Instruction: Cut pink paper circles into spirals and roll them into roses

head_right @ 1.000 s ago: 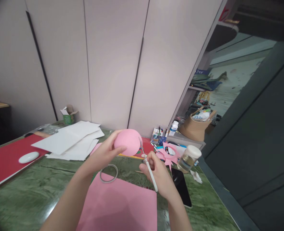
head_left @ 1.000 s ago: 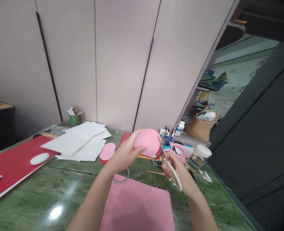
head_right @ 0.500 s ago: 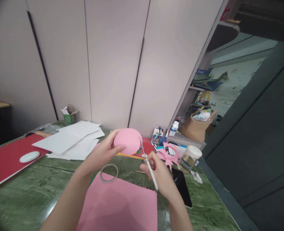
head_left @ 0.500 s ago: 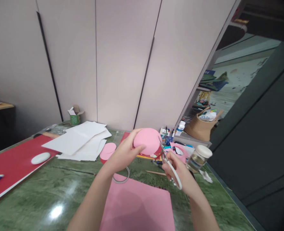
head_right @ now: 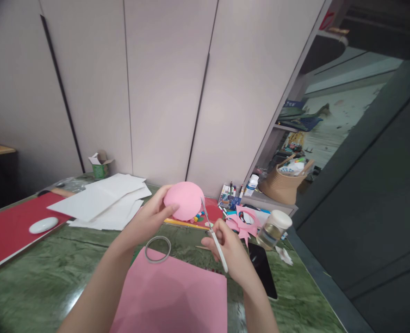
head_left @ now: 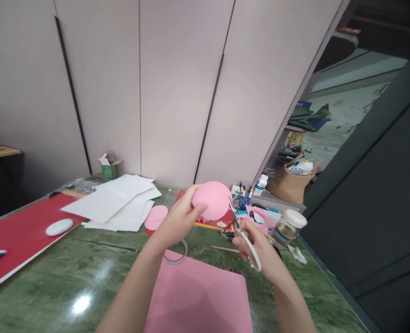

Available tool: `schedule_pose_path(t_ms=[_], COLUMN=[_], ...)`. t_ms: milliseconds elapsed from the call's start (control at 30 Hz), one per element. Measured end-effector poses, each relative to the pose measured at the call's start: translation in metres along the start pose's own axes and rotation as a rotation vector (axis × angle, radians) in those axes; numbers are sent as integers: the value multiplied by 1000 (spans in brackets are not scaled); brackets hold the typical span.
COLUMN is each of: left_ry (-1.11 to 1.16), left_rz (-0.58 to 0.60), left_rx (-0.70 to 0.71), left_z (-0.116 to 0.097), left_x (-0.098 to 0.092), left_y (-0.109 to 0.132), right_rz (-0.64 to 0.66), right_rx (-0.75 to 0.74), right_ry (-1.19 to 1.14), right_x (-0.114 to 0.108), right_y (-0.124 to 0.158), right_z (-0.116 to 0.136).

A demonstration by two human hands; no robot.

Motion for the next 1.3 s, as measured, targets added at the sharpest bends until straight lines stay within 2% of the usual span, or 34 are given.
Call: schedule_pose_path(t_ms=[400,733,1133,1300], left_ry=[-20,10,134,84], left_rz=[63,57,-13,0], left_rx=[12,-1,5,9], left_z=[-3,-2,6,5], left_x=[6,4,-1,-1], left_y=[1,0,-2,-1], right_rz=[-54,-49,-14,-3], right_rx=[-15,-7,8,3], right_ry=[97,41,22,7], right_x=[-1,-1,0,0], right_y=[4,1,0,0], right_z=[9,3,-1,-1])
Point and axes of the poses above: each hand's wrist, its own y-axis away from the middle knuckle, its own x-axis out of the palm, z = x × y, the point moved 8 cm from there along -y, towards the middle knuckle, and after that the axes turned 8 degrees about x, right-handed, at the moved point
